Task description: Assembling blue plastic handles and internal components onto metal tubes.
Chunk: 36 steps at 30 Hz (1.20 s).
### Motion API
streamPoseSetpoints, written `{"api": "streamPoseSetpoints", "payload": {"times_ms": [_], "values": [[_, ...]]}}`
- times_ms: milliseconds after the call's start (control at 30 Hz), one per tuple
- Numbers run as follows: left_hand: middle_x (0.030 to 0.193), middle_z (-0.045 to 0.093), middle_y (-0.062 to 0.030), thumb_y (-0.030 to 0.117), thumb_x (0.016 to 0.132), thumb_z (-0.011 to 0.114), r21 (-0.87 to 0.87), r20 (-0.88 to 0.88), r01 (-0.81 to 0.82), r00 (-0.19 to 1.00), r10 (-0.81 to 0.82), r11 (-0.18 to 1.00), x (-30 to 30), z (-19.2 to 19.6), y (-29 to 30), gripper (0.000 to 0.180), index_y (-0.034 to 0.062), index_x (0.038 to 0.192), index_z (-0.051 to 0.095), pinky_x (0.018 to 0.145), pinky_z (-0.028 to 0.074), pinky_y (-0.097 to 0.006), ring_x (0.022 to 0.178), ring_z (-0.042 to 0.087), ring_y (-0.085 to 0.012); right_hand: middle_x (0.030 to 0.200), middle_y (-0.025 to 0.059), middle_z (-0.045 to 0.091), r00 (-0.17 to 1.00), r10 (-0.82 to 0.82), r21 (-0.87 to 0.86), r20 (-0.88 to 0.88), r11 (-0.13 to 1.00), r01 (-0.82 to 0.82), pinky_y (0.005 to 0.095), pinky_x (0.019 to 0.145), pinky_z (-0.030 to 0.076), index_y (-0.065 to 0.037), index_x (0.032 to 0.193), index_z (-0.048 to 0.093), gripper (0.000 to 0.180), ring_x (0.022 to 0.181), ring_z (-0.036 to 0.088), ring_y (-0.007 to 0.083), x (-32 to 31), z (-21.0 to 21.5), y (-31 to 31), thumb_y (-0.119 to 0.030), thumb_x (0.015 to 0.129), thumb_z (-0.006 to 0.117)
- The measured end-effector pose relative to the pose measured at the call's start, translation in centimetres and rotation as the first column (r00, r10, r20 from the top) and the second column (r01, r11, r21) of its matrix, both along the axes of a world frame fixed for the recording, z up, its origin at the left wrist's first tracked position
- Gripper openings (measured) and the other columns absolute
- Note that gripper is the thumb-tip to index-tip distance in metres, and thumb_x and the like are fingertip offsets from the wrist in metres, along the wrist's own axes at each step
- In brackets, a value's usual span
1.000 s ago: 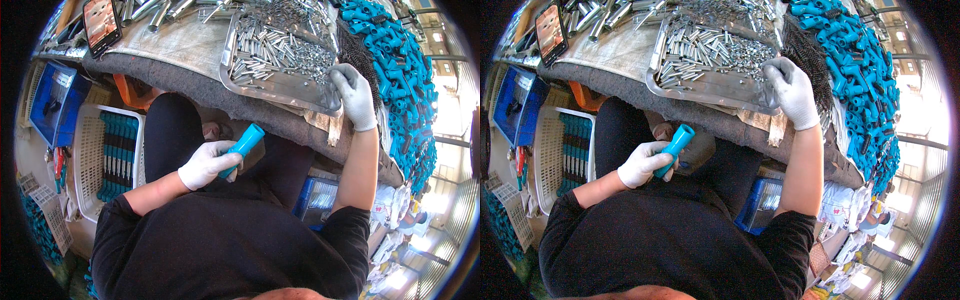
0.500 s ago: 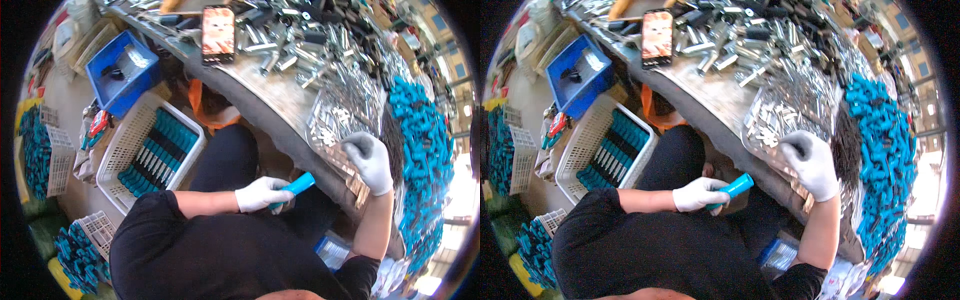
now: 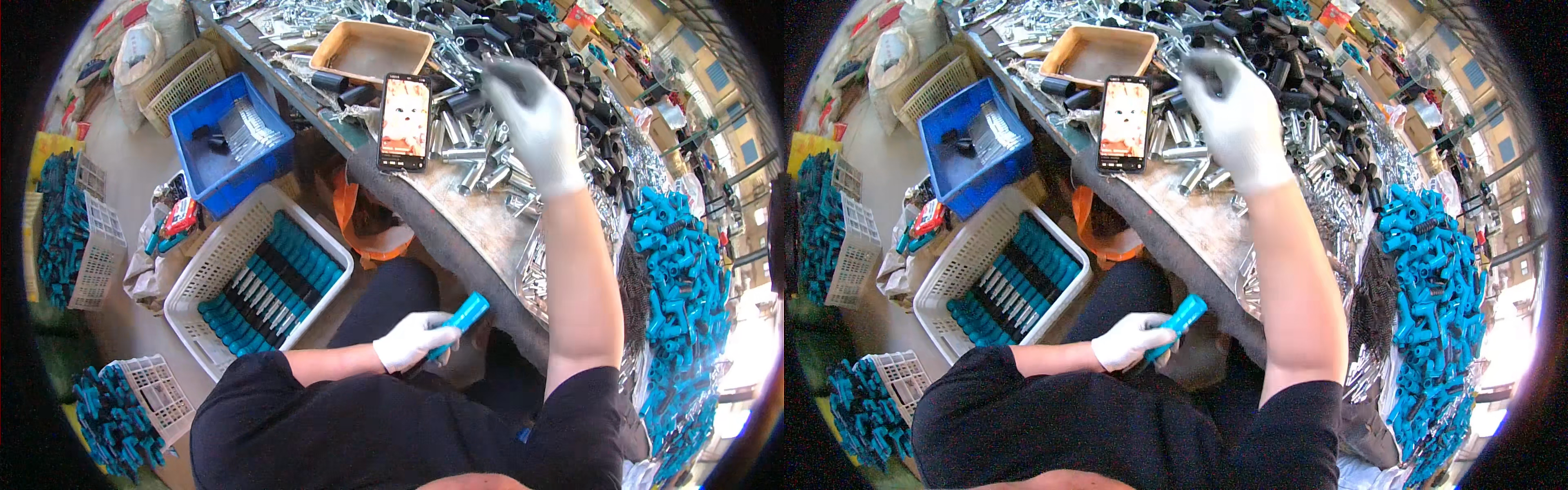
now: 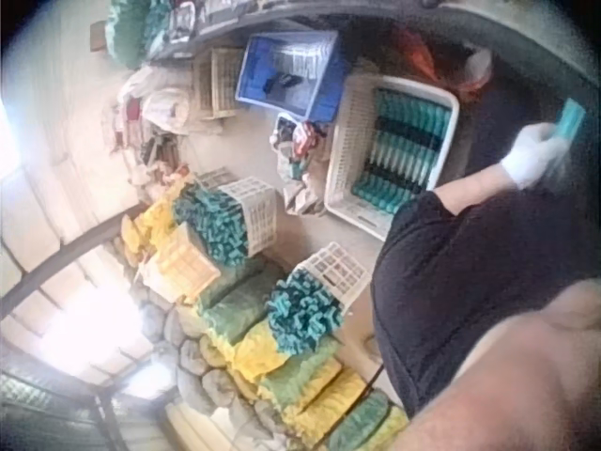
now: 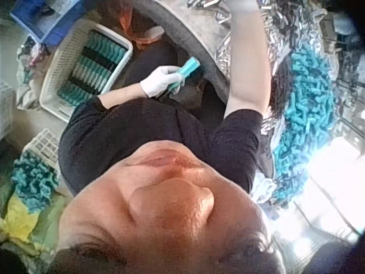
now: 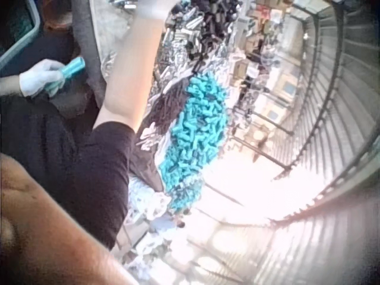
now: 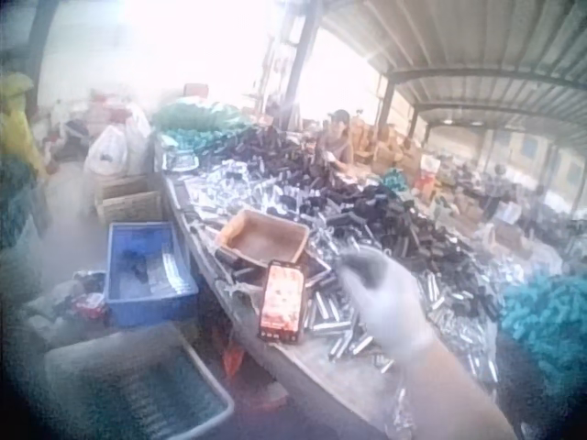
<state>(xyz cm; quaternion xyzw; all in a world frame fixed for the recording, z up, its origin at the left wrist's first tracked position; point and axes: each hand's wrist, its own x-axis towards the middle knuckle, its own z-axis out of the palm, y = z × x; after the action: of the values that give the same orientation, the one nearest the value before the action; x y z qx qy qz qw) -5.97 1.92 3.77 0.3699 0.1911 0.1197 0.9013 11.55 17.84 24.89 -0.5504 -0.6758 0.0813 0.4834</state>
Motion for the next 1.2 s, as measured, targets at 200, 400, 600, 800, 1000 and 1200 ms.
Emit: {"api": "streamPoseSetpoints", "payload": {"times_ms": [200,400,600,800,1000,1200], "values": [[0.087,0.061,-0.0069,0.025,0.090,0.059,0.076,0.049,-0.276,0.961,0.273,0.958,-2.4,3.9,3.7,0.036,-0.0017,0.114,0.054,0.065,0.050,-0.027,0.070,0.060,-0.0135,0.096,0.0114,0.065,0.924,-0.126,-0.617,-0.360,0.776,-0.135,0.0293,0.081,0.050,0.002,0.107,0.061,0.023,0.087,0.063,0.0165,-1.1,-7.1,-18.8,-0.007,0.085,0.062],[0.090,0.061,-0.0081,0.023,0.090,0.060,0.160,0.147,-0.348,0.934,0.326,0.924,-1.3,6.9,3.3,0.037,-0.0027,0.116,0.054,0.068,0.050,-0.028,0.075,0.061,-0.0150,0.107,0.0135,0.063,0.628,-0.226,-0.601,-0.745,0.637,-0.484,0.0330,0.086,0.050,0.004,0.119,0.050,0.032,0.098,0.063,0.0198,-7.3,-14.5,-25.2,-0.009,0.091,0.055],[0.098,0.063,-0.0088,0.022,0.090,0.062,0.245,0.181,-0.374,0.924,0.337,0.894,-2.3,7.6,1.0,0.034,-0.0026,0.113,0.057,0.080,0.052,-0.031,0.087,0.063,-0.0167,0.098,0.0106,0.064,0.602,-0.252,-0.595,-0.758,0.646,-0.478,0.0315,0.081,0.051,0.004,0.115,0.053,0.026,0.086,0.064,0.0177,-7.9,-14.9,-26.6,-0.013,0.095,0.051],[0.101,0.064,-0.0095,0.018,0.089,0.062,0.244,0.198,-0.432,0.899,0.391,0.868,-2.9,6.4,0.9,0.033,-0.0029,0.114,0.058,0.084,0.050,-0.031,0.092,0.062,-0.0166,0.086,0.0085,0.064,0.780,-0.245,-0.718,-0.576,0.607,-0.339,0.0272,0.073,0.052,0.003,0.107,0.057,0.026,0.079,0.064,0.0131,-8.3,-14.4,-26.9,-0.016,0.090,0.061],[0.095,0.061,-0.0022,0.012,0.086,0.066,0.385,0.207,-0.541,0.840,0.502,0.747,-2.1,6.6,2.3,0.023,0.0002,0.105,0.061,0.075,0.045,-0.023,0.085,0.056,-0.0075,0.082,0.0044,0.063,0.926,-0.287,-0.680,-0.245,0.732,0.047,0.0257,0.069,0.050,0.001,0.098,0.062,0.024,0.074,0.060,0.0096,-7.1,-12.4,-25.2,-0.010,0.079,0.072],[0.103,0.062,-0.0126,0.025,0.092,0.058,0.022,0.199,-0.559,0.815,0.544,0.829,-0.6,6.4,4.5,0.037,-0.0002,0.119,0.051,0.085,0.051,-0.039,0.091,0.063,-0.0244,0.089,0.0107,0.068,0.956,-0.265,-0.635,-0.126,0.762,0.127,0.0281,0.070,0.051,-0.001,0.100,0.065,0.030,0.076,0.064,0.0162,-5.4,-11.4,-21.7,-0.018,0.078,0.075]]}}
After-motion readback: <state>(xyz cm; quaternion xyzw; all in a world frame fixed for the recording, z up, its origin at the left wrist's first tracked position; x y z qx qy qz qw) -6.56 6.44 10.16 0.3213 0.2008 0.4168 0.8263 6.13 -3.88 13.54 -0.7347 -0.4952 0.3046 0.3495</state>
